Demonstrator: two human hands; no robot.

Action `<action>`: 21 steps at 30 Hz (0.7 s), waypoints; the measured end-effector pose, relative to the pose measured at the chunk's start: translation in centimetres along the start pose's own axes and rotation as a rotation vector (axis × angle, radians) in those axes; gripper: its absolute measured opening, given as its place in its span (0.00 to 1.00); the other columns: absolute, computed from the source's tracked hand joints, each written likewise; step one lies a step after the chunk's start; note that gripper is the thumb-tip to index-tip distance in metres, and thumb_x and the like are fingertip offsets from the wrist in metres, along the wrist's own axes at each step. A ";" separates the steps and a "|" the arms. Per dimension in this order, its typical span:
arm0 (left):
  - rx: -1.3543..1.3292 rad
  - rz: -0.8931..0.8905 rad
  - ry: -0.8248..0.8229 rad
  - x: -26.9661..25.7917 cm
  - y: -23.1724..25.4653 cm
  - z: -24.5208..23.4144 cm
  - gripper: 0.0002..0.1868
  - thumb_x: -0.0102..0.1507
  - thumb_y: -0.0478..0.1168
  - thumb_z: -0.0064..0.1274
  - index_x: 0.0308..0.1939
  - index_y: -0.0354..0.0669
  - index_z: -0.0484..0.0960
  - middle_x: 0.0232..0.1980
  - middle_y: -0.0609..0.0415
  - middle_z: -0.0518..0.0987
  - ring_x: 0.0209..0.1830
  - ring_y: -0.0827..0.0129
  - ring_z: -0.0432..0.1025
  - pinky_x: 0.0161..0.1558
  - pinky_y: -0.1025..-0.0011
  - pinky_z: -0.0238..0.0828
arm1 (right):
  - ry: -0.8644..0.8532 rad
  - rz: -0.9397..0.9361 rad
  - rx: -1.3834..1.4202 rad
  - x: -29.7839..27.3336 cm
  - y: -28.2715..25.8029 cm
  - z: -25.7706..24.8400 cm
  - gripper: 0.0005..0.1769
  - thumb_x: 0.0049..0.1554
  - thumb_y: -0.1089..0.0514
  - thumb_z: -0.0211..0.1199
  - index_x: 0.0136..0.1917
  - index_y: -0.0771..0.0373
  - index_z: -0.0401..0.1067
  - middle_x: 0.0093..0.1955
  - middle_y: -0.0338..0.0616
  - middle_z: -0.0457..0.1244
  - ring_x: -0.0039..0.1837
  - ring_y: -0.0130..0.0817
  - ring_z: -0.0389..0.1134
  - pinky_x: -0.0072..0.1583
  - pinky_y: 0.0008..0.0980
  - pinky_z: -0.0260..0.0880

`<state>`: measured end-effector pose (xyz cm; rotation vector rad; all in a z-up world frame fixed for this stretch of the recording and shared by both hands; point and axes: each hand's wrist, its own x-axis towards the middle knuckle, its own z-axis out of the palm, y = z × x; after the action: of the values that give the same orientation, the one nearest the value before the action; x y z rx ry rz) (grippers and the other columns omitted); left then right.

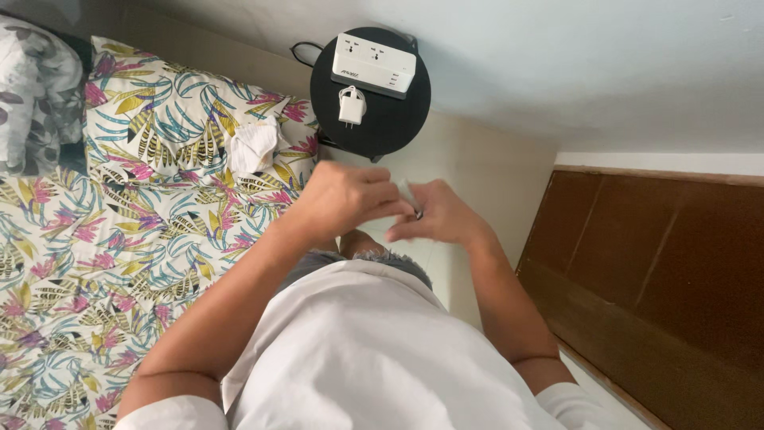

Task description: The person coils a red cable and places it on a printer. They then pick up a power strip, walk to a small table, plug it into a wall socket, and place it on the table. Finally, they coil two white charging cables and place them on the table.

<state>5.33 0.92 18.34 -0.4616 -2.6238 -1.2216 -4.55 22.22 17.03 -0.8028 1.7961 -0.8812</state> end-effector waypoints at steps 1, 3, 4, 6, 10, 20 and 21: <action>-0.016 -0.017 0.031 0.1 -0.4 -0.2 0.14 0.65 0.52 0.59 0.32 0.49 0.82 0.31 0.56 0.78 0.26 0.60 0.74 0.27 0.63 0.68 | -0.084 0.113 0.054 -0.1 -0.8 0.2 0.31 0.52 0.39 0.67 0.60 0.63 0.77 0.37 0.41 0.72 0.37 0.30 0.73 0.39 0.34 0.71; -0.100 -0.134 0.066 -0.2 -1.6 0.4 0.15 0.64 0.53 0.59 0.32 0.47 0.82 0.29 0.55 0.77 0.24 0.61 0.73 0.27 0.64 0.67 | -0.158 0.229 0.200 -0.5 -1.6 0.2 0.29 0.58 0.42 0.63 0.64 0.62 0.79 0.33 0.44 0.70 0.33 0.31 0.69 0.36 0.35 0.67; -0.169 -0.233 0.068 -0.3 -2.3 1.2 0.16 0.64 0.53 0.59 0.32 0.45 0.82 0.28 0.54 0.77 0.23 0.61 0.72 0.26 0.64 0.67 | -0.148 0.232 0.293 -1.0 -1.6 -0.3 0.28 0.62 0.44 0.61 0.67 0.64 0.80 0.34 0.50 0.69 0.32 0.34 0.66 0.36 0.35 0.65; -0.250 -0.401 0.047 -1.2 -3.3 3.2 0.16 0.67 0.51 0.56 0.34 0.44 0.82 0.26 0.53 0.75 0.22 0.61 0.71 0.27 0.65 0.67 | -0.065 0.040 0.561 -1.2 -1.0 -0.6 0.25 0.68 0.47 0.59 0.70 0.65 0.77 0.43 0.54 0.68 0.39 0.33 0.66 0.43 0.34 0.66; -0.179 -0.388 0.064 -3.3 -3.2 5.6 0.15 0.74 0.48 0.51 0.36 0.45 0.81 0.29 0.55 0.76 0.27 0.59 0.73 0.31 0.64 0.69 | 0.270 -0.394 0.891 -0.2 0.4 -1.8 0.22 0.70 0.52 0.57 0.73 0.64 0.66 0.72 0.48 0.62 0.69 0.28 0.68 0.71 0.32 0.67; -0.014 -0.095 0.103 -0.9 -1.3 1.2 0.10 0.64 0.48 0.60 0.37 0.47 0.82 0.35 0.58 0.78 0.27 0.59 0.75 0.28 0.64 0.69 | -0.110 -0.124 0.416 1.3 2.8 1.3 0.40 0.61 0.28 0.45 0.50 0.65 0.79 0.43 0.45 0.72 0.33 0.25 0.68 0.32 0.28 0.65; -0.115 -0.197 0.068 -0.7 -1.4 1.3 0.13 0.64 0.49 0.59 0.43 0.45 0.80 0.34 0.56 0.77 0.28 0.59 0.76 0.30 0.64 0.70 | -0.103 -0.056 0.413 1.2 3.0 1.3 0.37 0.62 0.29 0.46 0.45 0.65 0.77 0.38 0.46 0.69 0.32 0.26 0.65 0.31 0.28 0.62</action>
<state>5.44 0.95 16.29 -0.1788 -2.6006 -1.4261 -4.18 22.52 13.56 -0.6195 1.4399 -1.1765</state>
